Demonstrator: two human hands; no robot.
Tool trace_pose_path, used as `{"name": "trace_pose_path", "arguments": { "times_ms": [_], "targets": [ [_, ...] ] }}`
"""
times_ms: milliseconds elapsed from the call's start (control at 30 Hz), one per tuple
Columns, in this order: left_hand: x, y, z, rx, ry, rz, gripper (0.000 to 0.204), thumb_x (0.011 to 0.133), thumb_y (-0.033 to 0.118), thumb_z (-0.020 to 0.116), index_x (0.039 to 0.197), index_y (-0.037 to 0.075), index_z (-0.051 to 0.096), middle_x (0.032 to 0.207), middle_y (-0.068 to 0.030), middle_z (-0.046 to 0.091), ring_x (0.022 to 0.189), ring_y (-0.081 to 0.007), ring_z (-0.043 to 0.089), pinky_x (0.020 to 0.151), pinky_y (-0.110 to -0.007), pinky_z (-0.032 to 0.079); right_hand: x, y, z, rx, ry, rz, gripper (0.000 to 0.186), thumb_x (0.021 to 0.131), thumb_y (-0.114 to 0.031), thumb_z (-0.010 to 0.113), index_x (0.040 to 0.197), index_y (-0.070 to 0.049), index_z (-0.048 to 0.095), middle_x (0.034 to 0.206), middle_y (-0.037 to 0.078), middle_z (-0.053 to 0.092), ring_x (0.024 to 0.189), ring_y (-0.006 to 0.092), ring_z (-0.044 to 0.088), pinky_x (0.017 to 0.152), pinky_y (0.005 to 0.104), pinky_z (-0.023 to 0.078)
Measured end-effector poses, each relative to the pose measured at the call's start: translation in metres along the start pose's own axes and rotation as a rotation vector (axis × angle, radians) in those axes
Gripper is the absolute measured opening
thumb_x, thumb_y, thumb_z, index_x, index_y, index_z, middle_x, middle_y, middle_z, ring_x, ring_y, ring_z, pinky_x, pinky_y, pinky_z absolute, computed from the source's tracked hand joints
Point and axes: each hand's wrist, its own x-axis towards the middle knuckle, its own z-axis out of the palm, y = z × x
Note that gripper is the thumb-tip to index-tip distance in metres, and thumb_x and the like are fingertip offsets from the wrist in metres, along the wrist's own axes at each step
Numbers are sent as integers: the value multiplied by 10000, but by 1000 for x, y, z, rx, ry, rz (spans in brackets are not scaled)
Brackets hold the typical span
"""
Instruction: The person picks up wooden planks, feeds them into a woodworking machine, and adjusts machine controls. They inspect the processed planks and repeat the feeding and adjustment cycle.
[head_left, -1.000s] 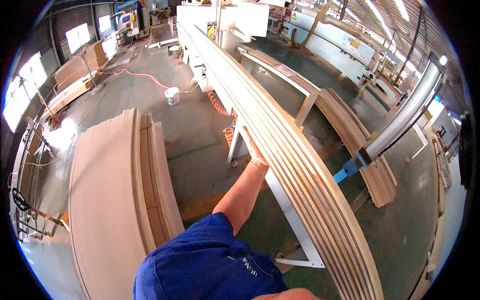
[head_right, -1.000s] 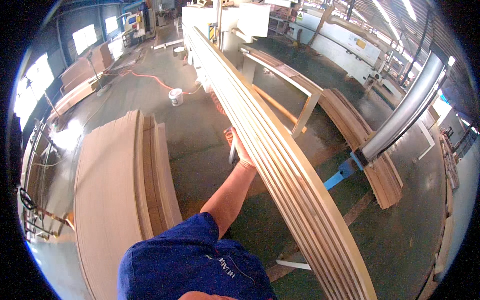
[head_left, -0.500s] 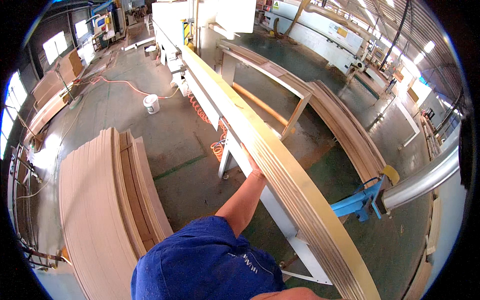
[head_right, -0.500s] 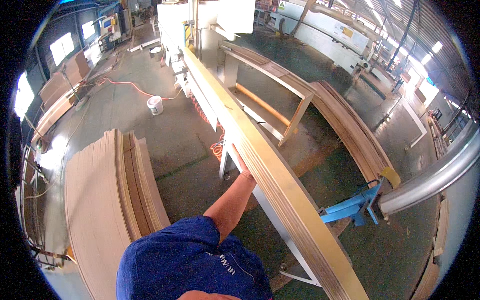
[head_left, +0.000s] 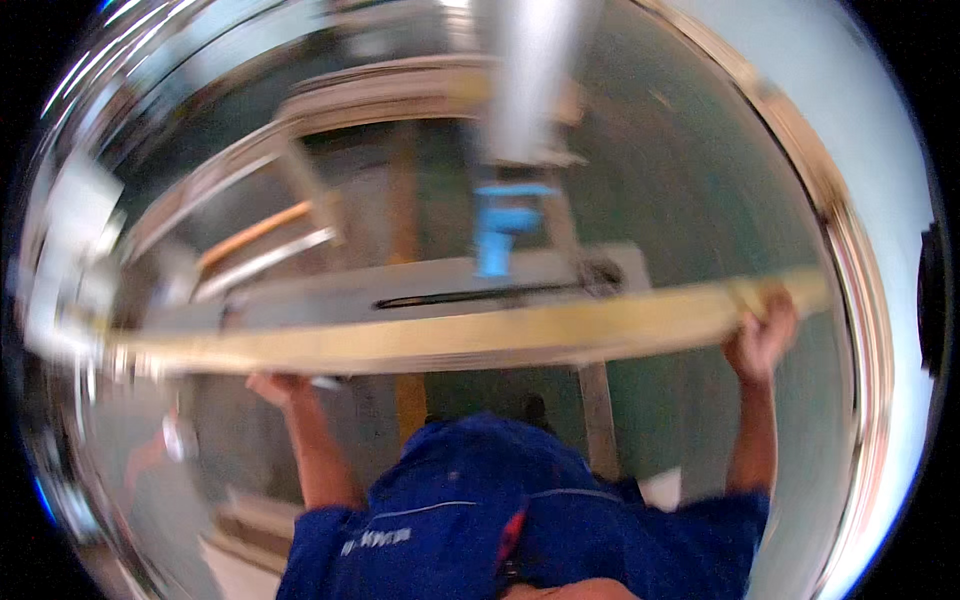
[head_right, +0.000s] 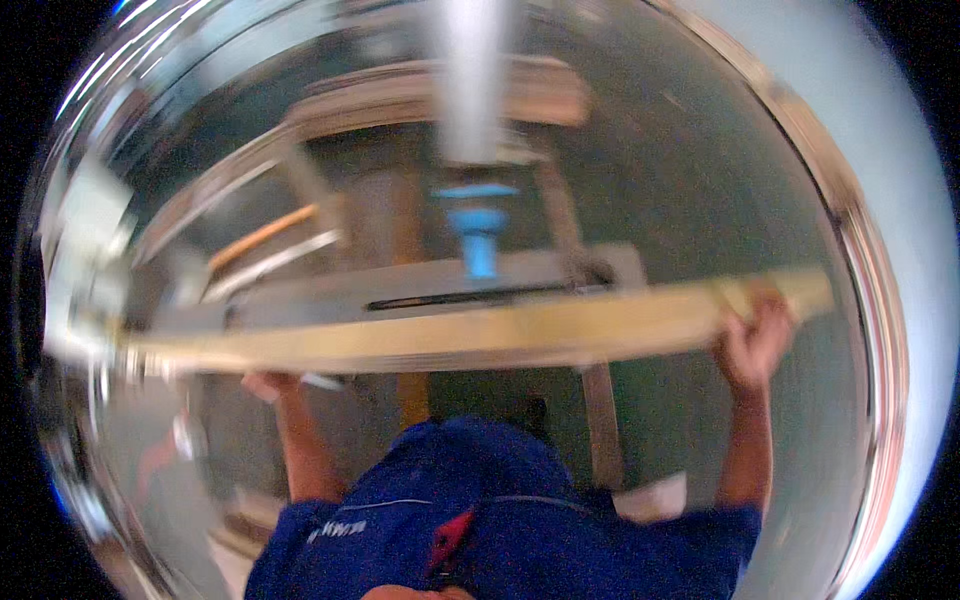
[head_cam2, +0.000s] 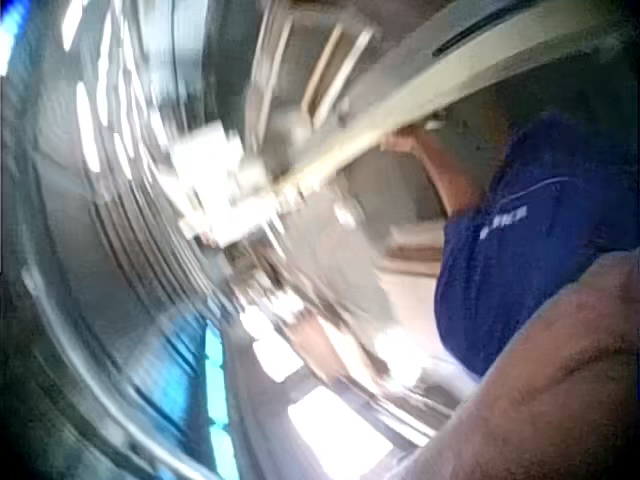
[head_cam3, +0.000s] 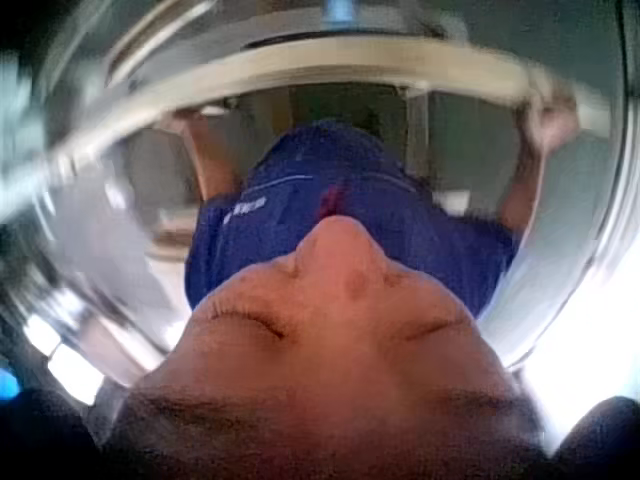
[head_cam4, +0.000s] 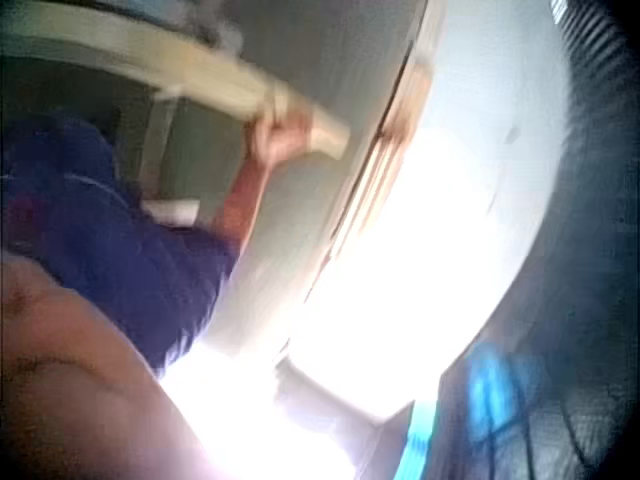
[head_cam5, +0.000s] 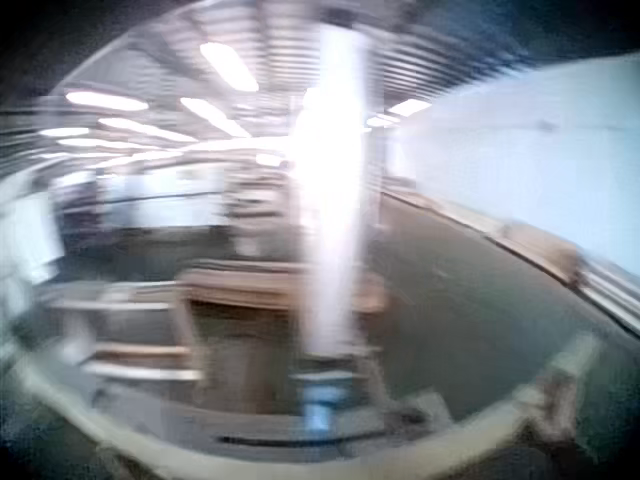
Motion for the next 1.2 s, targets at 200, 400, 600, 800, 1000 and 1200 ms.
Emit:
{"name": "trace_pose_path", "arguments": {
  "times_ms": [200, 400, 600, 800, 1000, 1200],
  "targets": [
    [-44, 91, 74, 864, -471, 616, 863, 843, 554, 736, 1422, -23, 460, 1405, -195, 555, 1323, -341, 509, 1129, -534, 377, -45, 61, 77, -323, 289, -573, 557, 869, -306, 696, 1371, -455, 507, 1291, 122, 572, 1155, 359, 598, 1041, 566, 435],
    [-30, 119, 275, 896, -2095, -448, 992, 707, 586, 817, 1465, 41, 482, 1424, -129, 569, 1329, -287, 515, 1120, -451, 380, -57, 61, 107, -338, 289, -564, 657, 916, -325, 661, 1476, -510, 371, 1315, 75, 557, 1153, 324, 603, 1066, 537, 425],
    [-84, 48, 336, 814, -2289, -1242, 1098, 650, 572, 852, 1507, 29, 431, 1428, -129, 556, 1313, -239, 501, 1140, -407, 342, -69, 77, 137, -333, 280, -527, 708, 969, -421, 610, 1556, -501, 223, 1316, 65, 543, 1191, 323, 586, 1111, 549, 377],
    [-88, 2, 334, 854, -2100, -1349, 962, 771, 538, 778, 1513, 35, 429, 1476, -123, 501, 1389, -246, 412, 1165, -396, 289, -87, 92, 194, -286, 168, -488, 728, 945, -358, 643, 1540, -494, 246, 1329, 67, 536, 1198, 331, 570, 1068, 557, 421],
    [-91, -4, 374, 1042, -1995, -1226, 845, 775, 491, 777, 1450, 49, 526, 1447, -118, 541, 1374, -242, 437, 1150, -385, 300, -67, 94, 226, -121, 29, -402, 831, 821, -374, 751, 1536, -362, 327, 1390, 80, 526, 1289, 339, 513, 1099, 533, 406],
    [-86, -47, 354, 1325, -2084, -859, 852, 749, 559, 784, 1386, 39, 558, 1317, -163, 640, 1252, -286, 573, 1046, -396, 434, -66, 93, 253, -99, -117, -382, 764, 758, -396, 763, 1462, -292, 483, 1438, 100, 496, 1326, 330, 480, 1153, 521, 357]
  ]
}}
